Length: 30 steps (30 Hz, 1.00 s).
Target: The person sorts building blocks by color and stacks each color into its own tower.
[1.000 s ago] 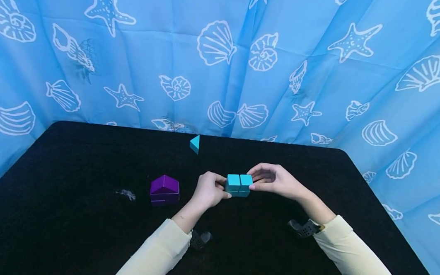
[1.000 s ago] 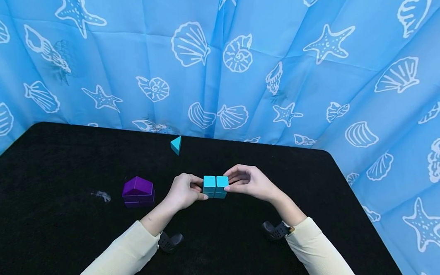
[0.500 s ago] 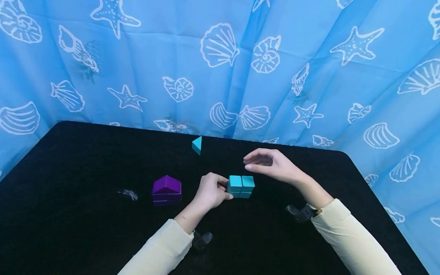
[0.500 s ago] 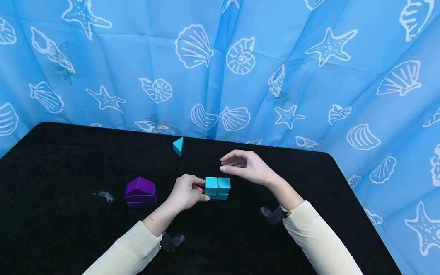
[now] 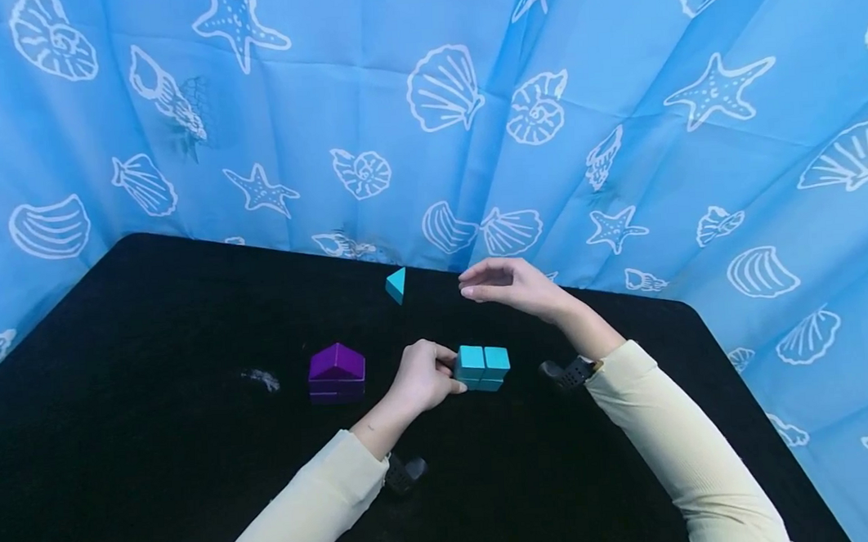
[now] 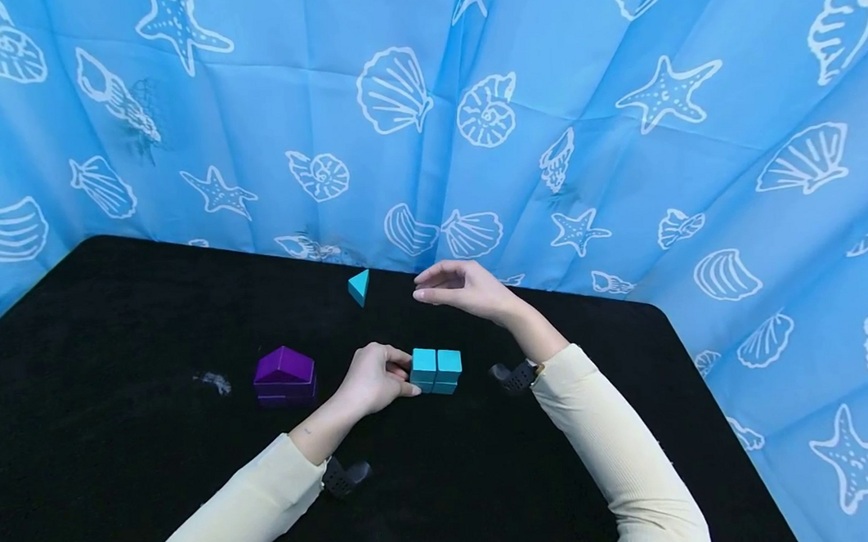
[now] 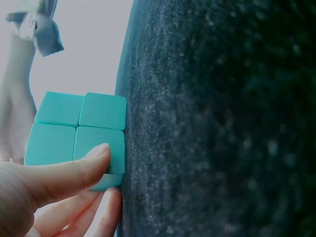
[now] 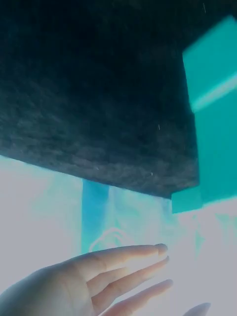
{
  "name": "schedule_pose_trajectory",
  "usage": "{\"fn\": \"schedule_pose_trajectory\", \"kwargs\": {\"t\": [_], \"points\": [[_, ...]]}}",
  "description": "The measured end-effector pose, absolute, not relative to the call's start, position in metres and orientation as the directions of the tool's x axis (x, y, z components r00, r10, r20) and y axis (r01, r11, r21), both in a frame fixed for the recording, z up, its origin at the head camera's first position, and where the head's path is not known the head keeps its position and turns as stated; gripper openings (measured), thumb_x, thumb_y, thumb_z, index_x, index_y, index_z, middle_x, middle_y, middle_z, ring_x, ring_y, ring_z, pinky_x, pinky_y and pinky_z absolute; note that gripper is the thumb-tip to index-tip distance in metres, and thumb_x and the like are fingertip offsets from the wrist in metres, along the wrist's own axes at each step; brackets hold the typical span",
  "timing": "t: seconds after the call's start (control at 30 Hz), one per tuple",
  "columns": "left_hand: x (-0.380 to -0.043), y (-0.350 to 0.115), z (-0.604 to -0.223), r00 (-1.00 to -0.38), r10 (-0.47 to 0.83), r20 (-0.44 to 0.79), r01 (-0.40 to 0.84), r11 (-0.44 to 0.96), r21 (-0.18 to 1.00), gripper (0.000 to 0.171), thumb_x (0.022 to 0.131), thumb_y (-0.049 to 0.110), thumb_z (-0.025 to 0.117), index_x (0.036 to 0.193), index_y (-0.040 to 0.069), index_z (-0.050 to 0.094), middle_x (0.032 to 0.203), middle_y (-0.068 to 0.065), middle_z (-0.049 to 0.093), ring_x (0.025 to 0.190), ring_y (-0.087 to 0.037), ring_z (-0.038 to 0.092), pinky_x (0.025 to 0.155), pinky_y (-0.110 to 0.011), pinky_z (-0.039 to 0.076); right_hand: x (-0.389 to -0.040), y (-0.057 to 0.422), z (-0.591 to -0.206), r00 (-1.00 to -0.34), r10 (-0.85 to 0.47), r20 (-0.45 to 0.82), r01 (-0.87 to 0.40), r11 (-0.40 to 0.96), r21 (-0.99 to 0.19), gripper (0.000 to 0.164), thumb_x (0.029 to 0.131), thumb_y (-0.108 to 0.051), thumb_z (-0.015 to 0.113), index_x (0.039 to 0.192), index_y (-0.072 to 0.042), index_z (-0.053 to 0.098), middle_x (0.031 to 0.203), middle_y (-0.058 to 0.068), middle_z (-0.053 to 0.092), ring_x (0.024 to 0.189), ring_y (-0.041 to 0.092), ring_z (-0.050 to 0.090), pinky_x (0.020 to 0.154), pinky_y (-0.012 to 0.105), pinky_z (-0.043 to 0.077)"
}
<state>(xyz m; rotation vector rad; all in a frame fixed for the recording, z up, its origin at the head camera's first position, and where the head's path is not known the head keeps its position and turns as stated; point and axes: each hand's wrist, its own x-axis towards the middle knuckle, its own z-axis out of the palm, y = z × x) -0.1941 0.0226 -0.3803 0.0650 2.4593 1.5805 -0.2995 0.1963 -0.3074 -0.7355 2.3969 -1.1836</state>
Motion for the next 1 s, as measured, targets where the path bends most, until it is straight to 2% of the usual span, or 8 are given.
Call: {"fn": "schedule_pose_trajectory", "kwargs": {"t": [0.17, 0.43, 0.6, 0.73, 0.87, 1.0], "points": [[-0.196, 0.023, -0.382, -0.970, 0.171, -0.171, -0.086, 0.415, 0.906, 0.037, 0.078, 0.003, 0.076, 0.114, 0.002, 0.068, 0.096, -0.007, 0.066, 0.079, -0.014, 0.060, 0.074, -0.030, 0.053, -0.314, 0.180, -0.307, -0.784, -0.603, -0.147, -0.242, 0.514, -0.823, 0.039, 0.090, -0.032, 0.066, 0.122, -0.012, 0.060, 0.120, 0.009, 0.063, 0.116, 0.037, 0.057, 0.103, 0.051, 0.043], [-0.196, 0.022, -0.383, -0.970, 0.164, -0.179, -0.098, 0.412, 0.906, 0.037, 0.078, 0.002, 0.076, 0.114, 0.002, 0.067, 0.095, -0.007, 0.067, 0.079, -0.015, 0.061, 0.075, -0.031, 0.054, -0.341, 0.157, -0.311, -0.731, -0.655, -0.190, -0.252, 0.518, -0.818, 0.044, 0.090, -0.028, 0.066, 0.128, -0.009, 0.056, 0.132, 0.018, 0.056, 0.117, 0.024, 0.058, 0.104, 0.047, 0.043], [-0.196, 0.021, -0.382, -0.968, 0.164, -0.192, -0.110, 0.413, 0.904, 0.037, 0.079, 0.003, 0.075, 0.115, 0.003, 0.067, 0.093, -0.007, 0.067, 0.078, -0.014, 0.062, 0.076, -0.032, 0.054, -0.359, 0.146, -0.316, -0.720, -0.659, -0.217, -0.295, 0.574, -0.764, 0.051, 0.089, -0.031, 0.068, 0.132, -0.008, 0.054, 0.134, 0.011, 0.057, 0.123, 0.023, 0.054, 0.106, 0.042, 0.042], [-0.197, 0.021, -0.381, -0.971, 0.163, -0.177, -0.093, 0.426, 0.900, 0.036, 0.078, 0.003, 0.076, 0.114, 0.002, 0.068, 0.094, -0.007, 0.067, 0.079, -0.014, 0.060, 0.075, -0.032, 0.053, -0.371, 0.136, -0.320, -0.688, -0.684, -0.242, -0.340, 0.598, -0.726, 0.054, 0.087, -0.031, 0.070, 0.136, -0.014, 0.052, 0.139, 0.005, 0.053, 0.129, 0.021, 0.049, 0.108, 0.044, 0.039], [-0.198, 0.021, -0.382, -0.971, 0.160, -0.178, -0.093, 0.430, 0.898, 0.036, 0.078, 0.003, 0.076, 0.114, 0.002, 0.068, 0.094, -0.006, 0.066, 0.079, -0.014, 0.059, 0.076, -0.032, 0.053, -0.379, 0.125, -0.325, -0.633, -0.725, -0.273, -0.386, 0.601, -0.700, 0.055, 0.088, -0.029, 0.069, 0.139, -0.020, 0.050, 0.144, 0.000, 0.048, 0.135, 0.020, 0.041, 0.112, 0.046, 0.034], [-0.198, 0.020, -0.383, -0.970, 0.158, -0.182, -0.100, 0.422, 0.901, 0.037, 0.078, 0.003, 0.077, 0.114, 0.002, 0.068, 0.092, -0.006, 0.067, 0.079, -0.014, 0.060, 0.075, -0.031, 0.053, -0.385, 0.112, -0.329, -0.554, -0.772, -0.311, -0.433, 0.587, -0.684, 0.057, 0.089, -0.028, 0.069, 0.141, -0.021, 0.047, 0.148, -0.004, 0.043, 0.142, 0.021, 0.030, 0.115, 0.048, 0.027]]}}
